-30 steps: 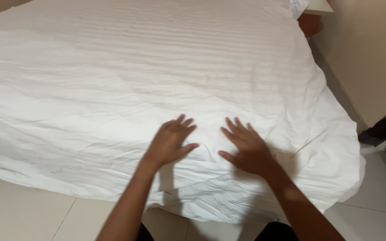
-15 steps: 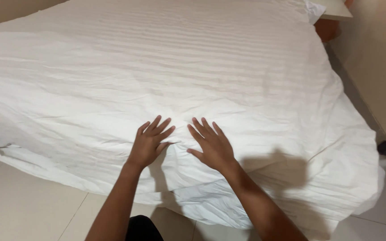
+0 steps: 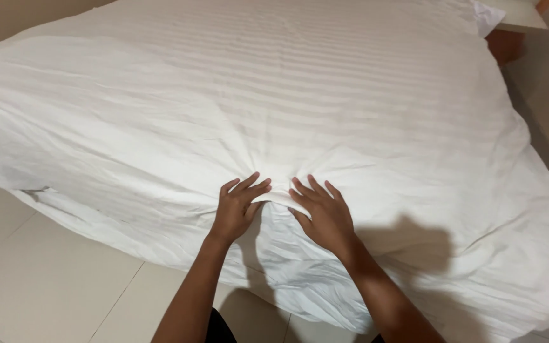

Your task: The person smooths and adjusts a white bedsheet on a bed, tucking the edges under the mattress and ensuring the surface is flat. They move around the bed to reach different sides and corners, using both hands to pull and flatten the fabric.

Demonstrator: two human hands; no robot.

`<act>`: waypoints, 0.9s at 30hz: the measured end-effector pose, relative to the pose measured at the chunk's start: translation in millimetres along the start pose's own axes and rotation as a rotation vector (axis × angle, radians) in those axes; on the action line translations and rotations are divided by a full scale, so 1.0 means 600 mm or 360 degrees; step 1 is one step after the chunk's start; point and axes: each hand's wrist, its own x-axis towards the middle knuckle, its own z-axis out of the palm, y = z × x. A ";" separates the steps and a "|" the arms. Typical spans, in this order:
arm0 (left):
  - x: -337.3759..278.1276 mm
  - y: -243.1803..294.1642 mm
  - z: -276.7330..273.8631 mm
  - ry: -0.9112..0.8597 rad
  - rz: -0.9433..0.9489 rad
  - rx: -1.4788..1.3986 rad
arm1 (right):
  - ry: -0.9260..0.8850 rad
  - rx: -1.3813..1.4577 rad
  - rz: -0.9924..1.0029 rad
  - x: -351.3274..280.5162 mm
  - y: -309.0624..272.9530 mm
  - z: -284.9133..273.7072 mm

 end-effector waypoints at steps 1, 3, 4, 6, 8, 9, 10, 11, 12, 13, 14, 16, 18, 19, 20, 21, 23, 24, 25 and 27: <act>0.002 -0.001 -0.002 0.0003 -0.0010 0.0005 | -0.0005 0.0006 -0.0009 0.011 -0.008 -0.006; 0.005 -0.001 -0.004 -0.0021 -0.0056 -0.0082 | -0.0230 0.0016 0.0199 0.033 -0.022 -0.022; 0.003 -0.002 -0.001 -0.0015 -0.0071 -0.0087 | -0.0244 0.0014 0.0189 0.049 -0.033 -0.025; 0.007 -0.009 0.000 0.0015 -0.0016 -0.0130 | -0.0342 0.0023 0.0044 0.089 -0.056 -0.031; 0.008 -0.009 -0.005 -0.0043 -0.0056 -0.0119 | -0.0469 -0.0076 0.0002 0.114 -0.055 -0.013; 0.006 -0.007 -0.007 -0.0112 -0.0095 -0.0117 | -0.0601 -0.0175 -0.0028 0.124 -0.056 -0.003; 0.008 -0.007 -0.014 -0.0108 -0.0105 -0.0111 | -0.0603 -0.0170 -0.0039 0.125 -0.052 0.002; 0.010 -0.006 -0.021 -0.0140 -0.0059 -0.0126 | -0.0553 -0.0127 -0.0033 0.127 -0.048 0.006; 0.014 -0.005 -0.027 -0.0173 -0.0011 -0.0147 | -0.0504 -0.0088 -0.0021 0.129 -0.042 0.009; 0.017 -0.013 -0.038 -0.0170 -0.0017 -0.0147 | -0.0508 -0.0088 -0.0027 0.128 -0.041 0.011; 0.019 -0.022 -0.048 -0.0250 0.0043 -0.0098 | -0.0468 -0.0097 -0.0065 0.128 -0.038 0.014; 0.013 -0.056 -0.070 -0.0327 0.0094 -0.0050 | -0.0434 -0.0104 -0.0111 0.126 -0.038 0.016; 0.006 -0.108 -0.091 -0.0141 0.0178 0.0197 | -0.0434 -0.0095 -0.0066 0.126 -0.040 0.013; 0.008 -0.113 -0.101 -0.0141 0.0180 0.0196 | -0.0433 -0.0096 -0.0065 0.122 -0.039 0.012; 0.006 -0.119 -0.115 -0.0119 0.0036 0.0338 | -0.0389 -0.0084 -0.0087 0.120 -0.042 0.013; 0.005 -0.126 -0.130 -0.0095 -0.0107 0.0479 | -0.0344 -0.0071 -0.0109 0.117 -0.045 0.013; 0.002 -0.144 -0.128 -0.0089 -0.0079 0.0525 | -0.0312 -0.0083 -0.0128 0.117 -0.046 0.019; 0.004 -0.152 -0.122 -0.0078 -0.0036 0.0556 | -0.0278 -0.0111 -0.0134 0.116 -0.042 0.020; 0.006 -0.156 -0.115 -0.0079 -0.0034 0.0560 | -0.0274 -0.0109 -0.0134 0.117 -0.040 0.021; 0.002 -0.163 -0.100 -0.0048 -0.0122 0.0503 | -0.0247 -0.0287 -0.0238 0.116 -0.038 0.024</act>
